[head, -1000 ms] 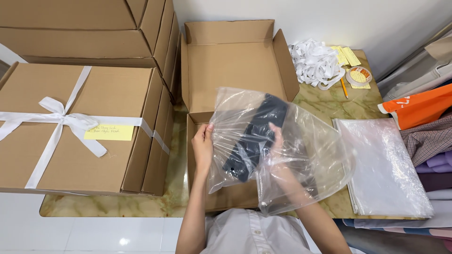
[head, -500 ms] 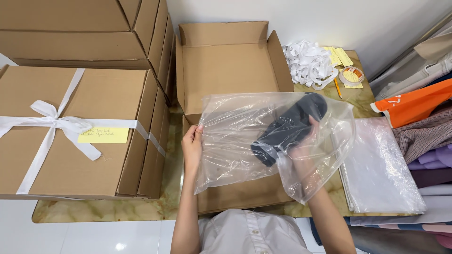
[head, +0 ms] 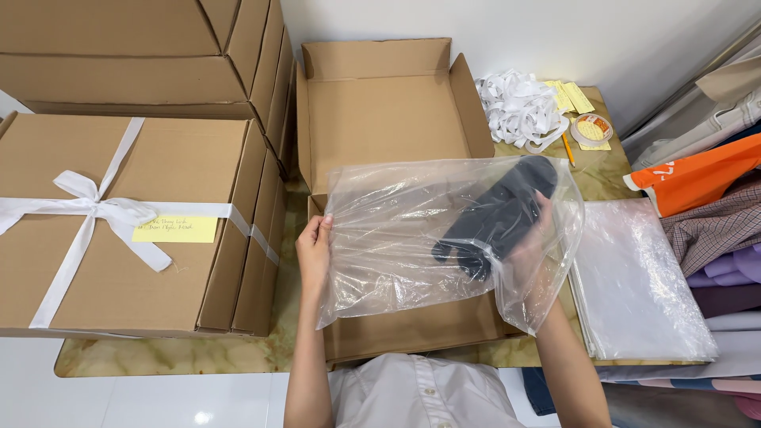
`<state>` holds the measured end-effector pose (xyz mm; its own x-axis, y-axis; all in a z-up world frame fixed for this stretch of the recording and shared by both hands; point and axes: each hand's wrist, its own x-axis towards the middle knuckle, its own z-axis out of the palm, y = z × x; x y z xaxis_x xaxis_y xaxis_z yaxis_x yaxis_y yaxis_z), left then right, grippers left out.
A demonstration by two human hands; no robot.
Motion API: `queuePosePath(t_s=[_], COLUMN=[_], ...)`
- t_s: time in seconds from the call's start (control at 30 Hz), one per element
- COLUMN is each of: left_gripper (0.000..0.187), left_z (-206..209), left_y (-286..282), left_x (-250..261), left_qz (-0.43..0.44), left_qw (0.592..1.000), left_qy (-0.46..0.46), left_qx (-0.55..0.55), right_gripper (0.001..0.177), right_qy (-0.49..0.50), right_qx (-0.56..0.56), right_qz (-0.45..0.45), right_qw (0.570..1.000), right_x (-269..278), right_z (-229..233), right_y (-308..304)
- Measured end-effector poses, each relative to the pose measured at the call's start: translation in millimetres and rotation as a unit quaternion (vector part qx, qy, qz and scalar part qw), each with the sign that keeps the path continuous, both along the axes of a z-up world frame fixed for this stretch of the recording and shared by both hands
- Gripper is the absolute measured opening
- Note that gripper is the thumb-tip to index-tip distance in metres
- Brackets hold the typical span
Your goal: Packing a garment into a plastic-lined cardboard box and stacking it on a pile.
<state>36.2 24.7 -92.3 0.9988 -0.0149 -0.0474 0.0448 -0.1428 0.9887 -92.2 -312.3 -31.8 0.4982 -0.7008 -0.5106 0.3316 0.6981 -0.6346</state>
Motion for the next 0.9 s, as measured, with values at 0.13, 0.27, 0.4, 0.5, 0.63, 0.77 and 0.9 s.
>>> queuePosePath(t_s=[0.13,0.27,0.4,0.5,0.63,0.77,0.9], left_gripper=[0.034,0.026,0.029,0.029,0.028,0.03,0.031], left_z=[7.7,4.1,8.6,4.0,0.3,-13.0,17.3], left_y=[-0.9,8.5,12.4,15.1,28.8,38.4,20.2], left_x=[-1.3,5.1,11.8,20.9,27.7,31.8,10.4], left_qz=[0.006,-0.009,-0.006,0.001,0.029,0.051,-0.001], left_qw=[1.0,0.999,0.998,0.996,0.991,0.988,0.973], left_qy=[0.007,-0.041,-0.043,-0.054,-0.066,-0.063,-0.103], left_qx=[-0.011,0.031,0.051,0.067,0.109,0.134,0.207], right_gripper=[0.049,0.053,0.084,0.057,0.043,0.033,0.02], right_qy=[0.04,0.105,0.021,0.001,-0.094,-0.16,-0.237], right_qx=[-0.248,-0.582,-0.708,-0.647,-0.507,-0.386,-0.257], right_qz=[-0.055,-0.092,-0.04,0.035,0.031,0.029,0.004], right_qw=[0.966,0.801,0.704,0.762,0.856,0.908,0.937], right_x=[-9.9,-23.5,-30.9,-50.4,-65.1,-80.7,-88.0], right_z=[3.0,-30.7,-89.9,-91.8,-78.3,-69.9,-85.3], right_y=[3.4,-32.6,-120.0,-151.8,-173.1,-186.2,-216.3])
